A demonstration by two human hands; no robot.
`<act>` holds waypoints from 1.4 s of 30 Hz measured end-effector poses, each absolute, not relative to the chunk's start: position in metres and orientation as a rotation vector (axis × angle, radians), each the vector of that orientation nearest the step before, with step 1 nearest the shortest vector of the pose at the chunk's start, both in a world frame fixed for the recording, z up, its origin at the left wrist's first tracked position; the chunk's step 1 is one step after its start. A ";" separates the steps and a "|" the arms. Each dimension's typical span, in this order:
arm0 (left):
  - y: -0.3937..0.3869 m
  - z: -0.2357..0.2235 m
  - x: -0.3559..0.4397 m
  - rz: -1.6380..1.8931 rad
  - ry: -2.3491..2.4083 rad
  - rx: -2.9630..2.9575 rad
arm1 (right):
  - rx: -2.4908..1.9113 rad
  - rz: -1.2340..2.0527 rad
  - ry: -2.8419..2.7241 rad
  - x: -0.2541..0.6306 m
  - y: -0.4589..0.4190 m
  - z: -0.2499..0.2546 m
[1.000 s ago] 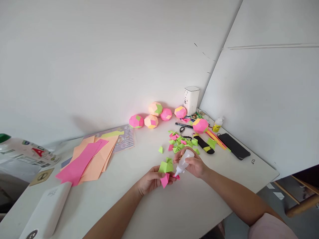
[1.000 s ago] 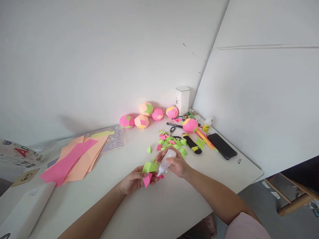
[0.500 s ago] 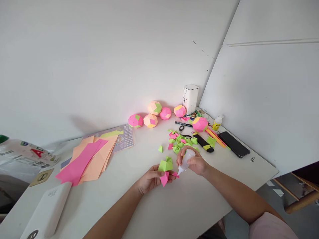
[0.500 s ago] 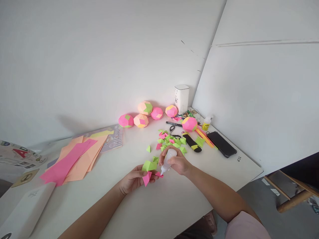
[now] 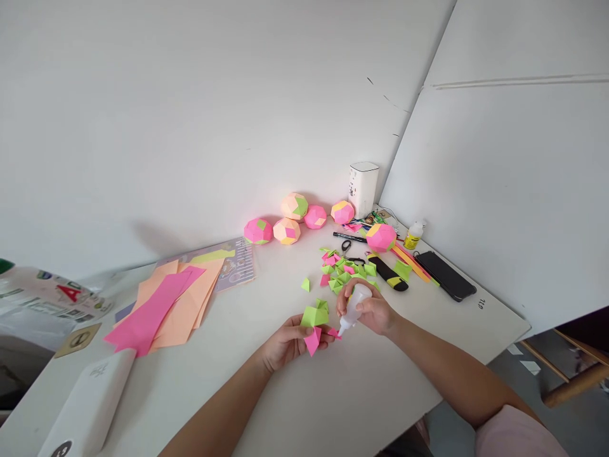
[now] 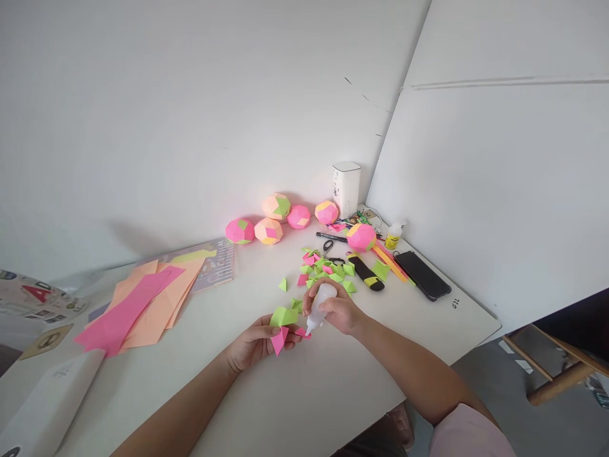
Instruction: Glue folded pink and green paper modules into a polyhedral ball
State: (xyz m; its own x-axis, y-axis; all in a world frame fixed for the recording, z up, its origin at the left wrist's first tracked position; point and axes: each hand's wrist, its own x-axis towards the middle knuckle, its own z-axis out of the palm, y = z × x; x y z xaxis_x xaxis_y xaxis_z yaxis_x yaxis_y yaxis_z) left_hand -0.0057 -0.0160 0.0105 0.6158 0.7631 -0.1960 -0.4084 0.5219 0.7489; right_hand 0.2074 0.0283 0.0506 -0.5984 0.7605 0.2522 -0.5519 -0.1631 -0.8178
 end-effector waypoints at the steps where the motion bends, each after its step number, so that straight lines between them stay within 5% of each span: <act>1: -0.016 0.010 -0.006 0.746 0.552 0.720 | -0.269 1.876 -1.190 0.208 0.028 0.051; 42: -0.015 0.008 -0.007 0.750 0.566 0.705 | -0.293 1.833 -1.192 0.206 0.025 0.053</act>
